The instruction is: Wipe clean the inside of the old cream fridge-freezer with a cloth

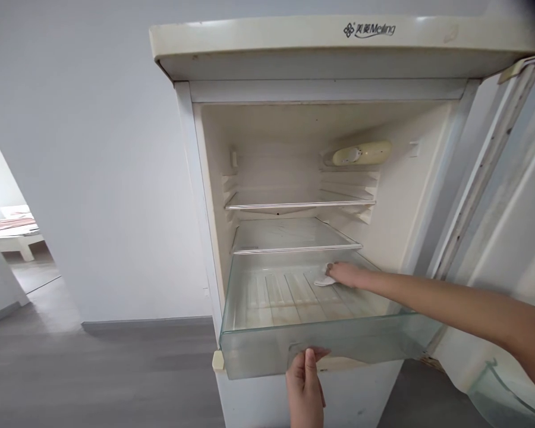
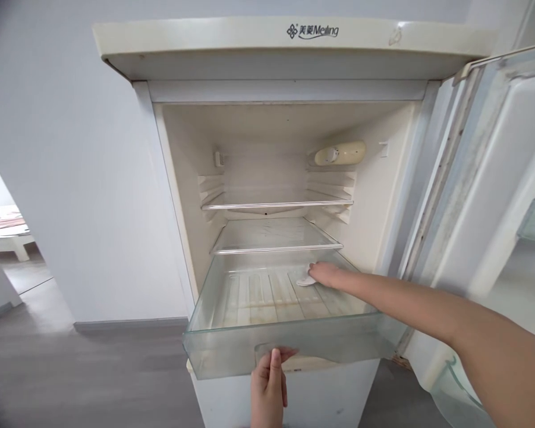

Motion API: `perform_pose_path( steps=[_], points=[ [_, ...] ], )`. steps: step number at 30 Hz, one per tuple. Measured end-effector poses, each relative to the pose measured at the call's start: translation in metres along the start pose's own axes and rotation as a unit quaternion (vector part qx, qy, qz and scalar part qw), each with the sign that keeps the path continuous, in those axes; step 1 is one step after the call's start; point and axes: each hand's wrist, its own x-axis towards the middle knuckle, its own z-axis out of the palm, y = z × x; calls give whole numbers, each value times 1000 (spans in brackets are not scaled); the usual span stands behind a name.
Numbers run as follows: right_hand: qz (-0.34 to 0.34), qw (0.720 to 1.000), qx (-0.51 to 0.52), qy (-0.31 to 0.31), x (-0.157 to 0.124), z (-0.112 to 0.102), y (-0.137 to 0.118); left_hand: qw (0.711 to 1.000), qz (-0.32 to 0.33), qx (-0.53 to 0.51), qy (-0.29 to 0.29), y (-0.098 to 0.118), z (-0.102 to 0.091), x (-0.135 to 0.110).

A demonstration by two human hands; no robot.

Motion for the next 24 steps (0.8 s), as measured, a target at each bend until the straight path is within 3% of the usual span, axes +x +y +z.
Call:
perform_pose_path(
  steps=[6, 13, 24],
  points=[
    [-126, 987, -85, 48, 14, -21, 16, 1000, 6, 1, 2, 0, 1, 0],
    [-15, 994, -102, 22, 1, -19, 23, 1000, 2, 3, 7, 1, -1, 2],
    [111, 989, -50, -86, -27, -23, 11, 1000, 11, -4, -3, 17, -5, 2]
  ],
)
